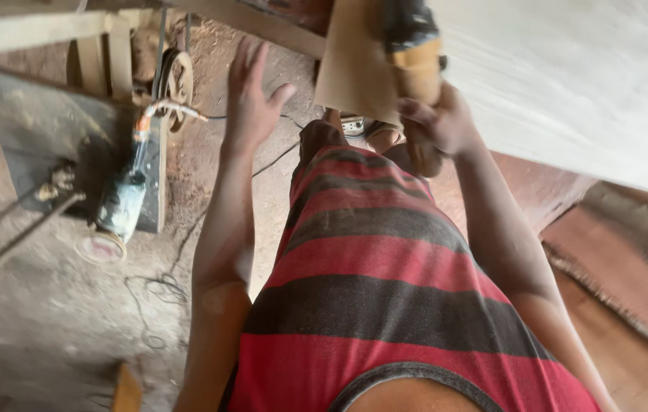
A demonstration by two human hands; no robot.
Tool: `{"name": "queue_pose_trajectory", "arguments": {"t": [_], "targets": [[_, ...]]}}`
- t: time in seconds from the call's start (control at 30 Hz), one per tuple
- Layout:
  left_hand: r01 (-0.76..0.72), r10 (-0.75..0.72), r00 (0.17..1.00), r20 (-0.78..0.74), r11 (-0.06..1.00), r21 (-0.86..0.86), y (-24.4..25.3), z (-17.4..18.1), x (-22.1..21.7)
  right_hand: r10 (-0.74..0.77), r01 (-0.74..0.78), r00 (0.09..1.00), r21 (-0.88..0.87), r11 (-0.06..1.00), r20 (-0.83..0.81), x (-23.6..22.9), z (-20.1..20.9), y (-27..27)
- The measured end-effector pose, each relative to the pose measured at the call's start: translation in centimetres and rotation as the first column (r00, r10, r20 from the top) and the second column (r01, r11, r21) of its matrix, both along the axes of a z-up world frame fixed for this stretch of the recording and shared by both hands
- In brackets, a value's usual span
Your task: The person uses an electric sander to smooth the surface of a large wooden plank on a workbench. They move the sander back and forth across the plank, then flip it over to sand the other side.
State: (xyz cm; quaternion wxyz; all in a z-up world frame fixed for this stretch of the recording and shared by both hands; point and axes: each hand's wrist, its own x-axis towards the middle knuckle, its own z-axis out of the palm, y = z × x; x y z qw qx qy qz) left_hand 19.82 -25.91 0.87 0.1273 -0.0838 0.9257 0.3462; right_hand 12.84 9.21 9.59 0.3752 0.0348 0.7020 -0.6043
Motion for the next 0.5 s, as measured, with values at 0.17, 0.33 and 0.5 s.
{"name": "queue_pose_trajectory", "arguments": {"t": [0.17, 0.33, 0.5], "targets": [[0.007, -0.006, 0.999, -0.042, 0.999, 0.037, -1.0, 2.2, 0.0, -0.022, 0.021, 1.000, 0.074, 0.997, 0.004, -0.4, -0.2, -1.7], [0.165, -0.182, 0.978, -0.103, 0.974, -0.154, 2.5, 2.8, -2.1, -0.145, 0.140, 0.988, 0.092, 0.986, 0.047, 0.8, 0.7, 1.8], [0.329, -0.386, 0.914, -0.127, 0.887, -0.323, 10.0, 2.4, -3.9, -0.435, 0.452, 0.878, -0.050, 0.891, 0.200, 3.7, 0.8, 8.1]]}}
